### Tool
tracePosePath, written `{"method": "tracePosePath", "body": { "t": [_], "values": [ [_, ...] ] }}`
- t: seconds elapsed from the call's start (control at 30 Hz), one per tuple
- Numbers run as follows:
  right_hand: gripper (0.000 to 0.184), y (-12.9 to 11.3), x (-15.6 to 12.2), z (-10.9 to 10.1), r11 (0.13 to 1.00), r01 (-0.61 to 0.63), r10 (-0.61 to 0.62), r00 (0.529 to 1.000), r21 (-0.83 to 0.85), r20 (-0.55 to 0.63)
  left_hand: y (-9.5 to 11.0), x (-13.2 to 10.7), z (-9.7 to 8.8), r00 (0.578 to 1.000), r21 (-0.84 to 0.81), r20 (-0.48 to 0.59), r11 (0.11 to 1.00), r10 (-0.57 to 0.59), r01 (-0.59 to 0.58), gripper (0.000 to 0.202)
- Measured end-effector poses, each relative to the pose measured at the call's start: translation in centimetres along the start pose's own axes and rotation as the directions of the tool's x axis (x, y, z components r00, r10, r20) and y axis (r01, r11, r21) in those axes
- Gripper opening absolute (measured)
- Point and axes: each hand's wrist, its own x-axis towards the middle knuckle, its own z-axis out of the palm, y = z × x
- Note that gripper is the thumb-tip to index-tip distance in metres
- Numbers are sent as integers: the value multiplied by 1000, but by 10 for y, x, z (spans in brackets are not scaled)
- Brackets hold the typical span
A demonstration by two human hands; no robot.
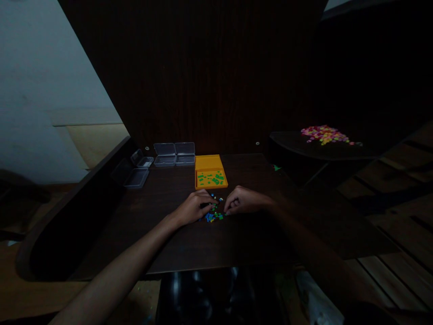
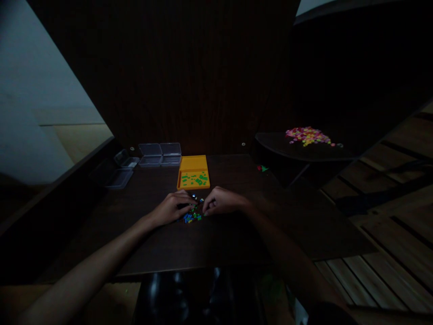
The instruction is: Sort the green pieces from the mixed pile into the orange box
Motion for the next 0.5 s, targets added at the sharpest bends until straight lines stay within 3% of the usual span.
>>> {"method": "tracePosePath", "body": {
  "t": [0.33, 0.5],
  "values": [
    [19, -5, 3, 7, 999, -40, 40, 999, -19, -1, -2, -1, 0, 1000, 13, -18, 1000, 22, -22, 19],
    [15, -7, 6, 11, 998, 0, -2, 1000, -66, -29, -5, -1, -4, 991, 31, -134, 1000, 0, 4, 18]
  ]
}}
